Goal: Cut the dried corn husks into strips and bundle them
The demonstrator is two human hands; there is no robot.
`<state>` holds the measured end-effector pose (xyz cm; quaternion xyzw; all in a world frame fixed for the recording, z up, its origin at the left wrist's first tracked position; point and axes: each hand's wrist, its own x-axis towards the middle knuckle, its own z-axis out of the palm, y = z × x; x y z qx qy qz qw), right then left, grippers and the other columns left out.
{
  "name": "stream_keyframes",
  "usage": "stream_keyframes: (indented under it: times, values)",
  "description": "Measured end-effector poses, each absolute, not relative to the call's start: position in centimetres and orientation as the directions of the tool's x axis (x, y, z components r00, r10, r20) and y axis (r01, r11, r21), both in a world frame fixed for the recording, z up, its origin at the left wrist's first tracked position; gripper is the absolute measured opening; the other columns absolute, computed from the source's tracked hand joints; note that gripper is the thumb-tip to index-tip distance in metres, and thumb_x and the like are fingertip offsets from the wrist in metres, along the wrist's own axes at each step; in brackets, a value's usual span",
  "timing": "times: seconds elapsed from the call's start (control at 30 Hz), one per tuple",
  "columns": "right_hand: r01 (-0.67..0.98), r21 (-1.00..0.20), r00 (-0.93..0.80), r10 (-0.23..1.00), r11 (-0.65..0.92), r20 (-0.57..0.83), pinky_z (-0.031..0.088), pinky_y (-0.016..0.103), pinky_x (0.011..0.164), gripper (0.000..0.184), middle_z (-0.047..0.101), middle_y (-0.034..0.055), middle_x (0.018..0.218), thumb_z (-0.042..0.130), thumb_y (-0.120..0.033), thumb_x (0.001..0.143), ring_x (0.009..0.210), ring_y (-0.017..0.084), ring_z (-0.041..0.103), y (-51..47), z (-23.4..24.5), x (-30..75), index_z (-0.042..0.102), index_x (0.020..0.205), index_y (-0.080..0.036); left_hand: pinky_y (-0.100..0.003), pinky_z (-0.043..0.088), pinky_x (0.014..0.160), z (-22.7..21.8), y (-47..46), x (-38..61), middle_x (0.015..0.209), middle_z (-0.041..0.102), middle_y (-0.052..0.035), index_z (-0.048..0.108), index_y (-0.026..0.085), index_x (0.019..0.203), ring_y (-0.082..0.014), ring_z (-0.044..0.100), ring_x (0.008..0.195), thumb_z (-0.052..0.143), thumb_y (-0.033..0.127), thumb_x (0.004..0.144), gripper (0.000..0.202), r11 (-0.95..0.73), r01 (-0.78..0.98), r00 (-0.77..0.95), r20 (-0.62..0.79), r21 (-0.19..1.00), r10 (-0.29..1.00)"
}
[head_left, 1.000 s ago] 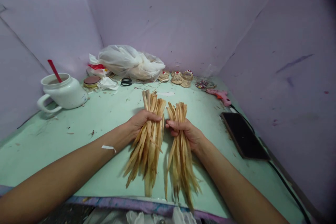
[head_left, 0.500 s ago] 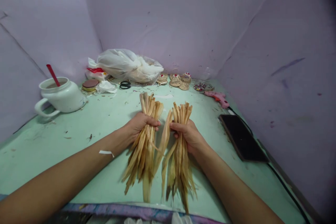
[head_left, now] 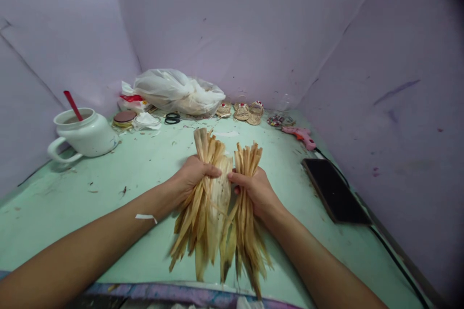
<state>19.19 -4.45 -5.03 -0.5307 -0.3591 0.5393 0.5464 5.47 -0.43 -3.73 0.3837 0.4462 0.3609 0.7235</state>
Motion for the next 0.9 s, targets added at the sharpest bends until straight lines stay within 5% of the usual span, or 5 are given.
stream_keyframes:
  times: [0.27, 0.5, 0.9]
  values:
    - [-0.227, -0.946, 0.075, 0.965, -0.23, -0.252, 0.034, 0.019, 0.037, 0.029, 0.053, -0.0044, 0.053, 0.073, -0.024, 0.051, 0.041, 0.007, 0.043, -4.2, -5.6, 19.6, 0.055, 0.071, -0.014, -0.041, 0.053, 0.062, -3.8, 0.0, 5.2, 0.068, 0.069, -0.0086, 0.064, 0.007, 0.08, -0.0251, 0.064, 0.059, 0.067, 0.007, 0.042, 0.038, 0.427, -0.188, 0.323, -0.355, 0.884, 0.877]
    - [-0.186, -0.962, 0.123, 0.966, -0.202, -0.226, 0.033, 0.02, 0.037, 0.025, 0.052, -0.0046, 0.053, 0.07, -0.021, 0.052, 0.041, 0.007, 0.041, -4.4, -5.3, 19.3, 0.054, 0.071, -0.015, -0.037, 0.053, 0.062, -4.3, -0.2, 5.1, 0.075, 0.07, -0.01, 0.066, 0.008, 0.089, -0.0274, 0.065, 0.068, 0.073, 0.012, 0.043, 0.046, 0.375, -0.138, 0.421, -0.289, 0.917, 0.86]
    - [-0.092, -0.98, 0.098, 0.978, -0.177, -0.186, 0.035, 0.021, 0.037, 0.011, 0.048, -0.0059, 0.044, 0.06, -0.013, 0.054, 0.038, 0.008, 0.041, -4.5, -5.3, 19.1, 0.051, 0.06, -0.016, -0.037, 0.052, 0.055, -4.6, -0.4, 5.5, 0.063, 0.067, -0.0078, 0.066, 0.008, 0.087, -0.0263, 0.063, 0.057, 0.064, 0.008, 0.045, 0.042, 0.409, -0.093, 0.406, -0.34, 0.908, 0.848]
